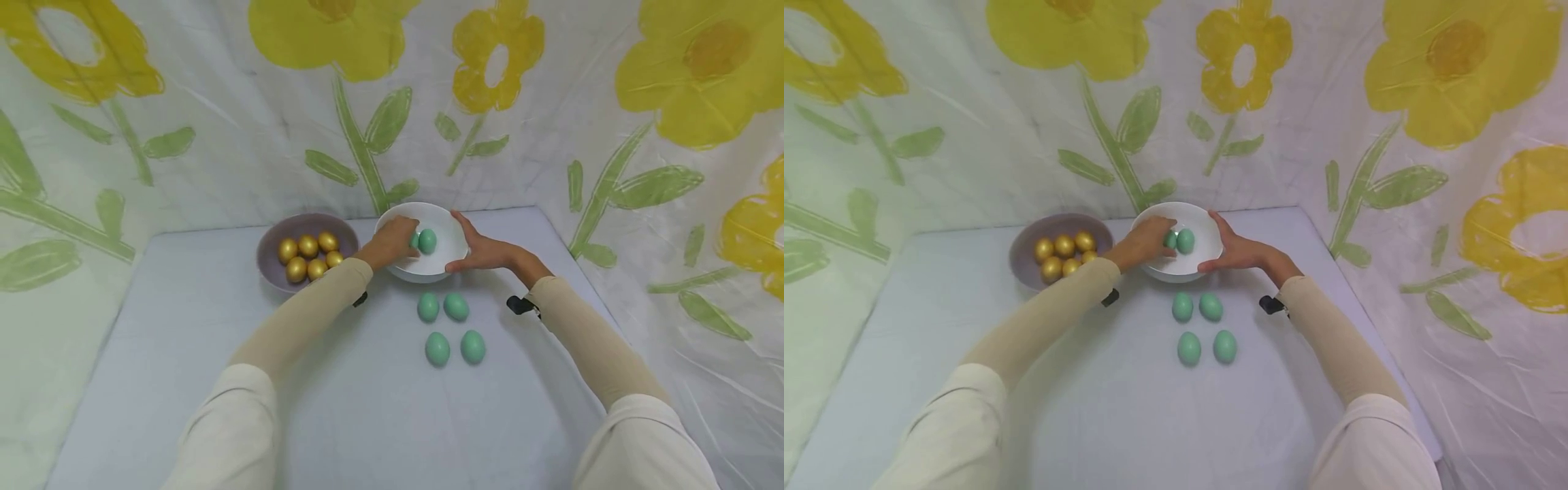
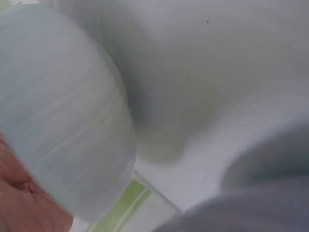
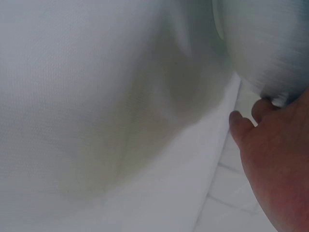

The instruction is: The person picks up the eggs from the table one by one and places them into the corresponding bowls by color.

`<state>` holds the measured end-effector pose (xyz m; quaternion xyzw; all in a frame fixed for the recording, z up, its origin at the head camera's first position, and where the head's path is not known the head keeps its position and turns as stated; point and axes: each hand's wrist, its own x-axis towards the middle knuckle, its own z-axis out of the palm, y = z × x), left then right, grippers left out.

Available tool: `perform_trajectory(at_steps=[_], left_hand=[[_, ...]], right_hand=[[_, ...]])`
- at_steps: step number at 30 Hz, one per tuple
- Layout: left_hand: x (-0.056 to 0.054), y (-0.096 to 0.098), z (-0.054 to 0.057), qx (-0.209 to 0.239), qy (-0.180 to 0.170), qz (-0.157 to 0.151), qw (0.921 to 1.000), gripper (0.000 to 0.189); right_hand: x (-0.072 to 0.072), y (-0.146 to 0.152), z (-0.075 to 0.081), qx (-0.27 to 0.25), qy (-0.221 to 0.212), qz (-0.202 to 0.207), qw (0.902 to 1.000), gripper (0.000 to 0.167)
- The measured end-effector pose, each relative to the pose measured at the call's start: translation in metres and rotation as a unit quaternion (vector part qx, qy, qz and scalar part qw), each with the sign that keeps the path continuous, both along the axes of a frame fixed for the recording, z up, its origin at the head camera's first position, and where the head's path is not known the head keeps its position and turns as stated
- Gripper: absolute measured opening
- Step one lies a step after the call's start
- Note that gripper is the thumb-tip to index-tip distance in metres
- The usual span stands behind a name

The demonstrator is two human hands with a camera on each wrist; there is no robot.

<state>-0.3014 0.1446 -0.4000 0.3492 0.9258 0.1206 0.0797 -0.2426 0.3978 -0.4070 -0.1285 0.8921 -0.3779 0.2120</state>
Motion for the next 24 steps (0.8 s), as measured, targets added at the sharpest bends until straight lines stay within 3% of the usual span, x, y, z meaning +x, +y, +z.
perform_trajectory(at_steps=[3,5,8,13,17,20,24], left_hand=[[0.003,-0.011,0.009,0.033,-0.006,-0.007,0.9994,0.074],[0.006,-0.020,0.015,0.075,-0.018,-0.008,0.9970,0.074],[0.011,-0.033,0.021,0.156,-0.030,-0.011,0.9872,0.071],[0.029,-0.049,0.035,0.299,-0.033,-0.023,0.9533,0.066],[0.055,-0.058,0.044,0.399,-0.065,-0.054,0.9132,0.063],[0.074,-0.062,0.043,0.444,-0.091,-0.084,0.8873,0.062],[0.101,-0.062,0.029,0.462,-0.116,-0.105,0.8730,0.060]], right_hand=[[0.002,-0.003,0.001,0.001,-0.002,-0.001,1.0000,0.131],[-0.002,0.001,-0.007,0.001,0.004,-0.003,1.0000,0.131],[-0.004,0.003,-0.012,0.001,0.017,-0.001,0.9999,0.130],[-0.005,0.002,-0.012,0.007,0.024,0.002,0.9997,0.132],[-0.003,0.001,-0.012,0.011,0.023,-0.002,0.9997,0.132],[-0.002,0.001,-0.012,0.015,0.025,-0.003,0.9996,0.132],[-0.001,0.002,-0.012,0.015,0.031,0.000,0.9994,0.130]])
